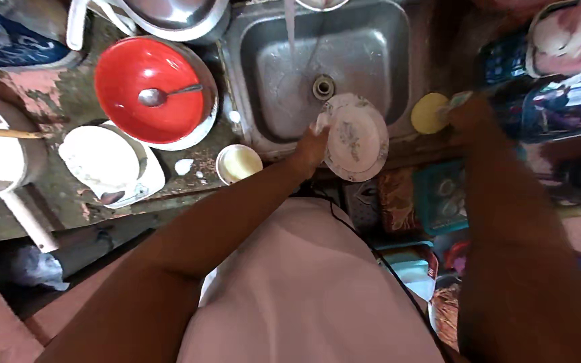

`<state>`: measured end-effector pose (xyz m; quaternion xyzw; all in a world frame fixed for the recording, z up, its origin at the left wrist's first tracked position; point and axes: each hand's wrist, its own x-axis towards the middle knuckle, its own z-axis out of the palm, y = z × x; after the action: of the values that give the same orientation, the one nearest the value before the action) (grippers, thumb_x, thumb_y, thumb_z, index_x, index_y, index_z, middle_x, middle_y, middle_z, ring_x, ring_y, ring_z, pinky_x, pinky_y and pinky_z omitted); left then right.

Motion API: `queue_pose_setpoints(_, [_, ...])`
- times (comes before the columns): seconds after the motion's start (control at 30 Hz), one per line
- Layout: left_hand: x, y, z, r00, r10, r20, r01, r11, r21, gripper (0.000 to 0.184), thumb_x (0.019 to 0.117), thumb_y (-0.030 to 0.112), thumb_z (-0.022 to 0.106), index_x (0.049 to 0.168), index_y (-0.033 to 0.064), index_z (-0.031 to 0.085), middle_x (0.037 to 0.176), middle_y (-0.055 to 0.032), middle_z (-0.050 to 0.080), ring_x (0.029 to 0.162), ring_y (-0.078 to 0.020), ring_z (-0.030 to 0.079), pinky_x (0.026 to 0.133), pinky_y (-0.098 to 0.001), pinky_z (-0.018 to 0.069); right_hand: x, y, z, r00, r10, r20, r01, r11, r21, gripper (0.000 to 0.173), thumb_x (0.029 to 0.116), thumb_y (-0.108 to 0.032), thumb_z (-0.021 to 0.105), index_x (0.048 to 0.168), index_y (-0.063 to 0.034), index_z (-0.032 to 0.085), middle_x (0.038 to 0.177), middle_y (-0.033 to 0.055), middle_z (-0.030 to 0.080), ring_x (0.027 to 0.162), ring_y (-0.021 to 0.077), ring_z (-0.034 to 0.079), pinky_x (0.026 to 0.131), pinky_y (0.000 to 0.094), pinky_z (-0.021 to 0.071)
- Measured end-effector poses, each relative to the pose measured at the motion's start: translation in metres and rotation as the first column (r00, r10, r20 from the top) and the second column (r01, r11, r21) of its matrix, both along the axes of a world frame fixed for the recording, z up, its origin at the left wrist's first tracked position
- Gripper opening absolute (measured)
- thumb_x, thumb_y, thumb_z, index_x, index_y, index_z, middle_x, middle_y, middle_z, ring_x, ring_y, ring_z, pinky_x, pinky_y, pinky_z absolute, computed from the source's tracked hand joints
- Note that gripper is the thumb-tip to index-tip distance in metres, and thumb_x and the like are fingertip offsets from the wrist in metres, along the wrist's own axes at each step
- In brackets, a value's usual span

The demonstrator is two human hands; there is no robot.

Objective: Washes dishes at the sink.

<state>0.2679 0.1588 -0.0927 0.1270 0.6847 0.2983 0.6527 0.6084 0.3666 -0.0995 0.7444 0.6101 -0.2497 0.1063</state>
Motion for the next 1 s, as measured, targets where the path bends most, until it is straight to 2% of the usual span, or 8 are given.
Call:
queue_pose_setpoints(0.17, [0.034,0.022,-0.011,1.000,-0.028,0.010,0.028,0.999,0.016,0.061,0.1078,0.052,0.045,0.158,0.0198,0.032,0.145,-0.0176,0.055,0.125,-0.0310,0.062,0.098,-0.0559,0.0559,0.007,0.019,-0.001,0.994,0.005,-0.113,-0.014,0.997,-0.077,0.049,0.0937,-0.036,0.073,0.129,-0.0033,0.064,0.128,0.0285,0.063,0.120,0.0471,0.060,0.099,0.0718,0.0445])
queue_pose_setpoints(0.4, [0.067,0.043,-0.023,0.993,0.014,0.116,-0.013,1.000,-0.005,0.059,0.1086,0.051,0.044,0.156,0.0171,0.032,0.138,-0.0200,0.059,0.117,-0.0336,0.066,0.090,-0.0561,0.0597,0.038,0.017,0.062,0.782,-0.124,-0.610,0.130,0.991,-0.034,0.044,0.0946,-0.029,0.069,0.134,-0.0183,0.054,0.111,-0.0060,0.063,0.089,0.0002,0.064,0.077,0.0233,0.0579])
queue_pose_setpoints(0.47, [0.077,0.051,-0.024,0.988,0.031,0.148,-0.031,1.000,0.003,0.058,0.1091,0.050,0.042,0.155,0.0173,0.034,0.137,-0.0202,0.059,0.118,-0.0340,0.066,0.090,-0.0566,0.0596,0.052,0.012,0.076,0.644,-0.112,-0.756,0.196,0.980,0.021,0.041,0.0953,-0.027,0.067,0.133,-0.0206,0.053,0.111,-0.0096,0.066,0.096,0.0027,0.067,0.083,0.0271,0.0604])
queue_pose_setpoints(0.6, [0.100,0.070,-0.031,0.992,-0.033,0.123,0.029,0.999,0.034,0.057,0.1100,0.050,0.039,0.154,0.0145,0.039,0.140,-0.0202,0.058,0.123,-0.0334,0.063,0.097,-0.0568,0.0567,0.067,0.001,0.080,0.364,-0.110,-0.925,0.292,0.956,0.001,0.028,0.1010,-0.022,0.053,0.129,-0.0202,0.052,0.116,-0.0043,0.067,0.107,0.0134,0.067,0.094,0.0404,0.0588])
queue_pose_setpoints(0.7, [0.117,0.089,-0.016,0.989,-0.141,0.038,0.140,0.990,0.014,0.059,0.1111,0.045,0.040,0.154,0.0043,0.037,0.144,-0.0257,0.054,0.130,-0.0374,0.057,0.105,-0.0575,0.0499,0.044,-0.023,0.096,0.302,-0.161,-0.940,0.371,0.928,-0.039,0.030,0.1029,-0.020,0.049,0.133,-0.0182,0.048,0.118,-0.0017,0.066,0.108,0.0150,0.067,0.095,0.0412,0.0585])
queue_pose_setpoints(0.77, [0.125,0.101,-0.006,0.978,-0.208,0.005,0.208,0.978,-0.032,0.065,0.1097,0.044,0.044,0.155,-0.0006,0.032,0.147,-0.0281,0.050,0.133,-0.0390,0.054,0.106,-0.0576,0.0482,0.029,-0.038,0.101,0.264,-0.156,-0.952,0.348,0.936,-0.057,0.030,0.0973,-0.021,0.054,0.127,-0.0217,0.051,0.112,-0.0043,0.068,0.103,0.0121,0.068,0.091,0.0372,0.0594])
queue_pose_setpoints(0.9, [0.119,0.107,0.013,0.910,-0.406,-0.080,0.405,0.914,-0.024,0.075,0.1069,0.060,0.036,0.140,-0.0040,0.054,0.138,-0.0285,0.059,0.129,-0.0395,0.058,0.105,-0.0617,0.0475,-0.007,-0.065,0.099,0.293,-0.195,-0.936,0.390,0.918,-0.069,0.046,0.0960,-0.023,0.058,0.140,-0.0177,0.043,0.120,0.0018,0.065,0.106,0.0193,0.068,0.089,0.0438,0.0611])
queue_pose_setpoints(1.0, [0.106,0.091,0.023,0.956,-0.291,0.030,0.281,0.943,0.180,0.080,0.1060,0.066,0.026,0.144,0.0010,0.054,0.144,-0.0253,0.056,0.136,-0.0365,0.053,0.111,-0.0597,0.0443,-0.049,-0.088,0.088,0.303,-0.200,-0.932,0.398,0.915,-0.067,0.053,0.0973,-0.023,0.063,0.144,-0.0143,0.038,0.120,0.0018,0.064,0.104,0.0175,0.068,0.088,0.0402,0.0617])
